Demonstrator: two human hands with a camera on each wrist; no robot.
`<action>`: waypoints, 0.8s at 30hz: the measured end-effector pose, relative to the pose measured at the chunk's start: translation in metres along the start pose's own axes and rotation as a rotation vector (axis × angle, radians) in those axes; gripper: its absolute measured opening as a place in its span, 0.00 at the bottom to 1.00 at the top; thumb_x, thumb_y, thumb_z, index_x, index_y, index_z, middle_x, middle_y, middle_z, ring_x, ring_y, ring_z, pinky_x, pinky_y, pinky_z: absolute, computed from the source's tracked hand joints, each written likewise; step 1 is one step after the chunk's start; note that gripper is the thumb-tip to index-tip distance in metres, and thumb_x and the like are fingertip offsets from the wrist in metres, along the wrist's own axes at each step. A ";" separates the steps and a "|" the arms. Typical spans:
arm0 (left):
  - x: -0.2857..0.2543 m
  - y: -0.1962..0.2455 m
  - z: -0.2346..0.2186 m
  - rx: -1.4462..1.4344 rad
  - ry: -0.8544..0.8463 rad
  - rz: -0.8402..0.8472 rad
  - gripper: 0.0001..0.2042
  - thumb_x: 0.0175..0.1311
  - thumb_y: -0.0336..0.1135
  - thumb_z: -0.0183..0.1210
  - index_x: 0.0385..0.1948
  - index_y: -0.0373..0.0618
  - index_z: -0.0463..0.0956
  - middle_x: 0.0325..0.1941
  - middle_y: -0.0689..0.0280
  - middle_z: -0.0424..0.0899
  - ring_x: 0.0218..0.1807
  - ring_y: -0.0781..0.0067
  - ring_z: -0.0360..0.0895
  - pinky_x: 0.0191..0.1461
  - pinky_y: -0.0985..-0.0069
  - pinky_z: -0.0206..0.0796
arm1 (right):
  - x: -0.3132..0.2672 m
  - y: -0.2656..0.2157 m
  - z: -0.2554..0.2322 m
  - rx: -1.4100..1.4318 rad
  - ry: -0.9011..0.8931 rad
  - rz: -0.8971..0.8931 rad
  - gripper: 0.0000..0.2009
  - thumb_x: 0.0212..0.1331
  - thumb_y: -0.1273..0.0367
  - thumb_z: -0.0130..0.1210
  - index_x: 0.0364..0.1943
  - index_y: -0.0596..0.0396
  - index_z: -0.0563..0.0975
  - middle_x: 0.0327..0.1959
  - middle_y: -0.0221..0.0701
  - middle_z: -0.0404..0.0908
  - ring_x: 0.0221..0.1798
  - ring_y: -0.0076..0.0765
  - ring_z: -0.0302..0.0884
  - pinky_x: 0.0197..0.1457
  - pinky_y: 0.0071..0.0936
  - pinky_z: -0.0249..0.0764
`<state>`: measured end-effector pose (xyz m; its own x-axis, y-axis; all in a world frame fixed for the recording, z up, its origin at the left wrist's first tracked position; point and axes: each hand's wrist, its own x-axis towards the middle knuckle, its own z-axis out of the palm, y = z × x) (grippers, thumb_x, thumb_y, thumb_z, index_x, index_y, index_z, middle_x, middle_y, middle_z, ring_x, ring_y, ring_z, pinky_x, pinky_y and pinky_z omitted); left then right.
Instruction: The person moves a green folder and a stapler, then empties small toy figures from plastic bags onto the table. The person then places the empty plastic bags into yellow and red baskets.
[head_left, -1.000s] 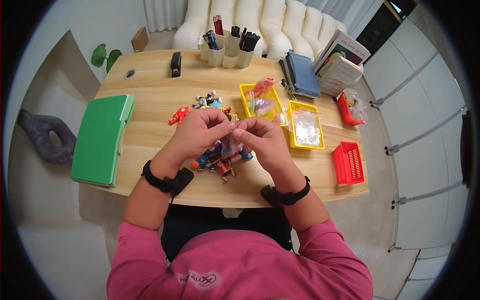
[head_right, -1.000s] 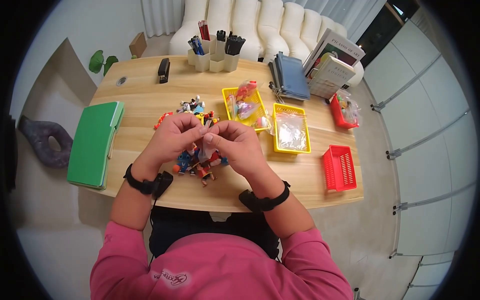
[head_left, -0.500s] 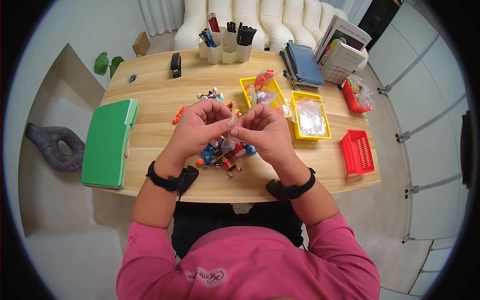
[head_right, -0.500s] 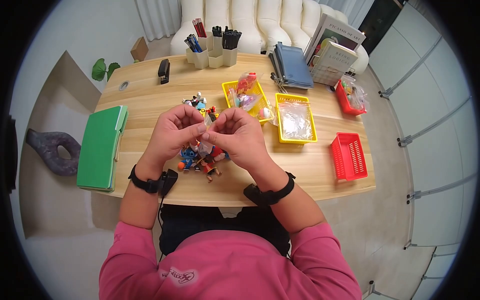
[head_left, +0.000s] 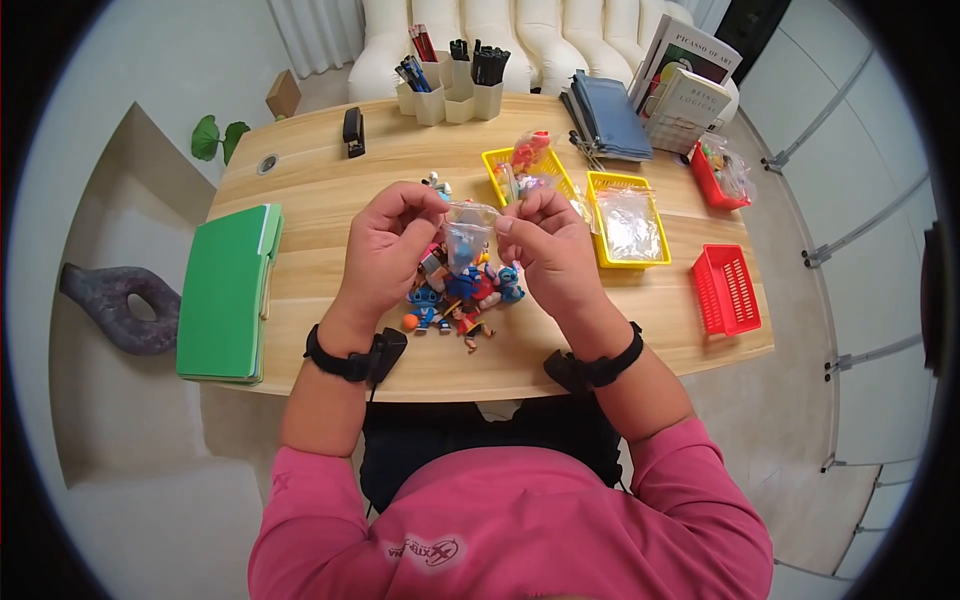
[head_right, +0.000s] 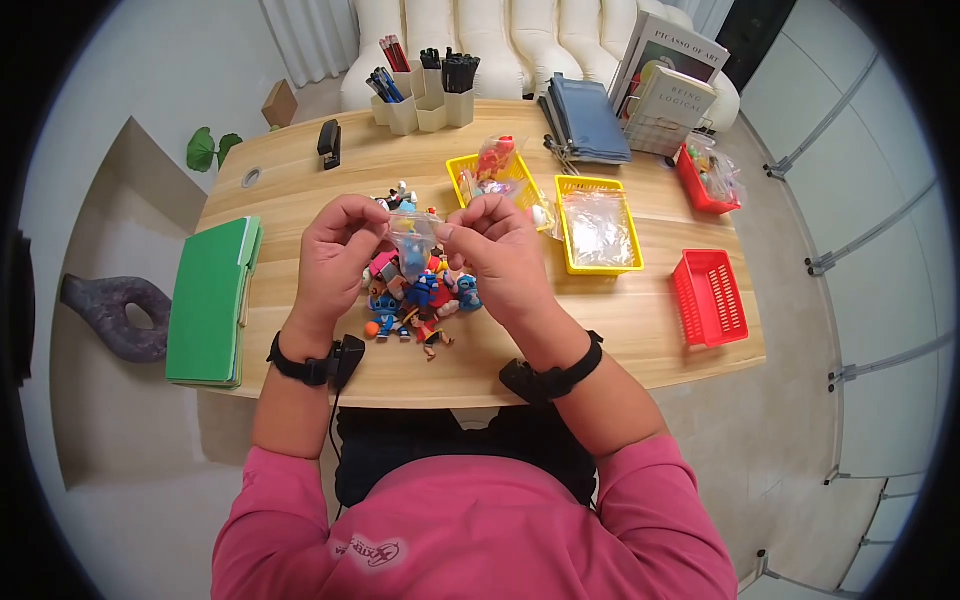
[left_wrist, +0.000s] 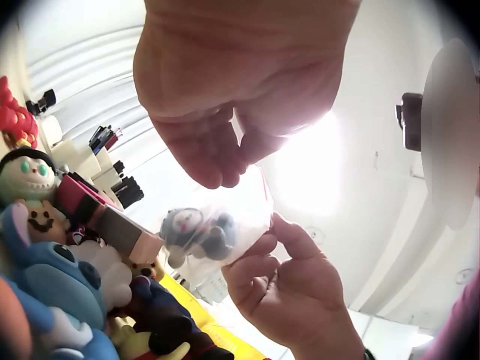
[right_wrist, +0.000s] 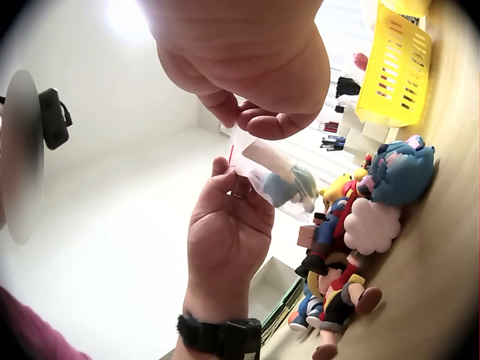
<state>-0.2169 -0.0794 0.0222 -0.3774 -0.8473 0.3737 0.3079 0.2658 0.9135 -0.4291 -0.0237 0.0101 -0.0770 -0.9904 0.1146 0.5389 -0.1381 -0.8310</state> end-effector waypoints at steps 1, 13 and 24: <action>0.000 0.000 -0.002 0.005 -0.001 0.002 0.05 0.75 0.22 0.58 0.46 0.41 0.79 0.42 0.71 0.82 0.45 0.84 0.80 0.49 0.82 0.76 | -0.001 0.003 0.002 0.017 0.042 0.012 0.13 0.65 0.74 0.67 0.48 0.55 0.75 0.40 0.29 0.84 0.35 0.23 0.81 0.33 0.21 0.76; 0.007 0.008 0.001 -0.150 -0.077 0.196 0.12 0.74 0.16 0.48 0.42 0.37 0.83 0.48 0.64 0.80 0.55 0.67 0.81 0.67 0.69 0.73 | -0.002 -0.005 0.006 0.094 -0.146 0.347 0.20 0.69 0.65 0.67 0.60 0.57 0.79 0.44 0.26 0.85 0.35 0.15 0.77 0.33 0.17 0.75; 0.007 0.004 -0.016 0.075 -0.109 -0.106 0.09 0.69 0.21 0.60 0.45 0.33 0.87 0.49 0.63 0.83 0.48 0.76 0.81 0.54 0.76 0.76 | 0.006 -0.002 -0.005 -0.420 0.055 -0.170 0.09 0.67 0.67 0.70 0.42 0.59 0.87 0.35 0.24 0.87 0.36 0.17 0.78 0.39 0.20 0.73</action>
<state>-0.2043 -0.0918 0.0260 -0.4981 -0.8186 0.2859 0.1968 0.2144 0.9567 -0.4347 -0.0291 0.0096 -0.1852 -0.9506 0.2491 0.1290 -0.2748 -0.9528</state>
